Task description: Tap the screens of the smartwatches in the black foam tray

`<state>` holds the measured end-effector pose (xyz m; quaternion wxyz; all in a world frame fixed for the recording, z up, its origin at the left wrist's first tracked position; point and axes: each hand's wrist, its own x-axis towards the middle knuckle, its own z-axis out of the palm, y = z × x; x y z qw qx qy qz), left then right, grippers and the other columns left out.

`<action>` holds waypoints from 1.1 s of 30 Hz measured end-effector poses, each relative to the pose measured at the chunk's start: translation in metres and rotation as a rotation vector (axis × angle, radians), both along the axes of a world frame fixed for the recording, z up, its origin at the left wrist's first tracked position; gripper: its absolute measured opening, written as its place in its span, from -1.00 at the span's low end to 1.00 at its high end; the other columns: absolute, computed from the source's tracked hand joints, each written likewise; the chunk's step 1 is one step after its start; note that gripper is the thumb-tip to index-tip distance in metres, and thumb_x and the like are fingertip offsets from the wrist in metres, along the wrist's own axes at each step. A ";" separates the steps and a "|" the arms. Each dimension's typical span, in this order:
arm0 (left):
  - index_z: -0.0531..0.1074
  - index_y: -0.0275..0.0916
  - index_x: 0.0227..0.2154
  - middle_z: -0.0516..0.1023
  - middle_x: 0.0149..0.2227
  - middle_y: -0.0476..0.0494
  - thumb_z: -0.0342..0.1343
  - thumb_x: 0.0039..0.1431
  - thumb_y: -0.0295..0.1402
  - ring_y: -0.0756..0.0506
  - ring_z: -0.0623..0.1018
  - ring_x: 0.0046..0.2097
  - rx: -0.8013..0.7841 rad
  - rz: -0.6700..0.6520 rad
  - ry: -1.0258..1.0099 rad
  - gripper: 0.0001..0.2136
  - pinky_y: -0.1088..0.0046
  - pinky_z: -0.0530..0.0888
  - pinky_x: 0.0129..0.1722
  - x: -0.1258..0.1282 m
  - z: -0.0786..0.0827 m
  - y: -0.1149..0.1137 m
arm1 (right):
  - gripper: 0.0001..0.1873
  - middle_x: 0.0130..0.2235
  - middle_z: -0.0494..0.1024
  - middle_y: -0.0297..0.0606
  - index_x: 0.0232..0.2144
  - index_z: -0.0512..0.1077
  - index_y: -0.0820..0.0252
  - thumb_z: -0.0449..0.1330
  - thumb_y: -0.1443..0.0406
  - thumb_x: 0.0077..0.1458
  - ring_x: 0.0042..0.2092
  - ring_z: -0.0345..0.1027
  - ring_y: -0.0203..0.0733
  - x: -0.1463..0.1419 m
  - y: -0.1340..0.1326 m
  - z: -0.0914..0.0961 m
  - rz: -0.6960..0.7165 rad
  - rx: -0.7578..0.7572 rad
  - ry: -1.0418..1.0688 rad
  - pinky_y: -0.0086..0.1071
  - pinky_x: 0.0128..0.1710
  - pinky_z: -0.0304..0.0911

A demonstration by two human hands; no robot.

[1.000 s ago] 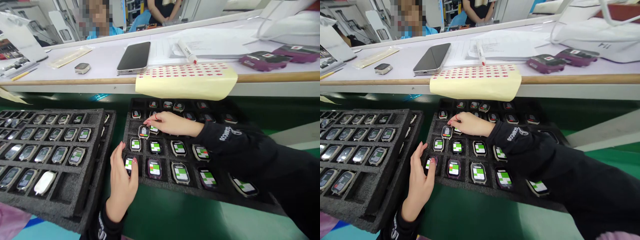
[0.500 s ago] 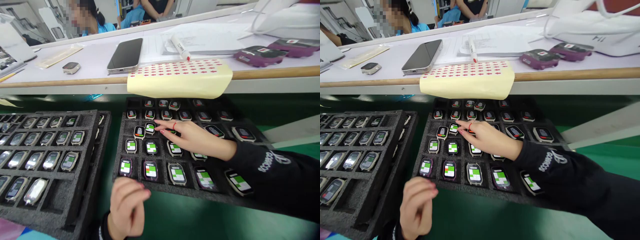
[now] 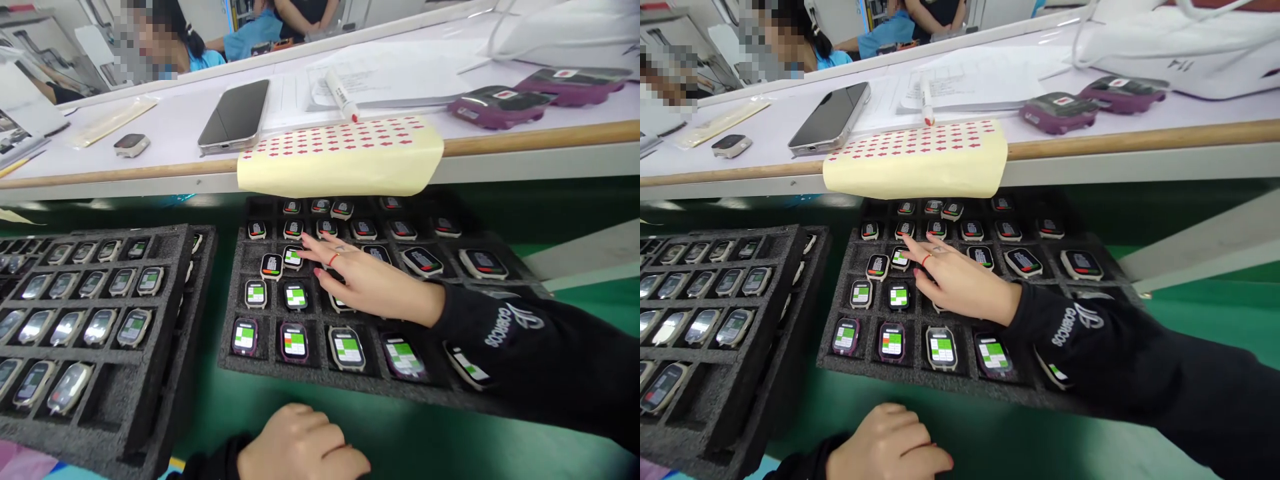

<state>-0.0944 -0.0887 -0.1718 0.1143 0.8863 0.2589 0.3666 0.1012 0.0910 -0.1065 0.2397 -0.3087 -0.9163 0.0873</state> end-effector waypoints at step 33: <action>0.26 -0.13 -0.46 0.25 -0.63 0.10 -0.03 -0.35 -0.52 -0.01 0.29 -0.65 -0.017 0.246 0.005 -0.73 0.39 0.09 -0.71 0.057 -0.025 -0.011 | -0.42 0.02 0.60 0.08 0.37 0.17 0.52 -0.03 0.28 0.42 0.09 0.49 0.17 0.053 -0.011 0.015 -0.194 0.028 -0.115 0.12 0.22 0.37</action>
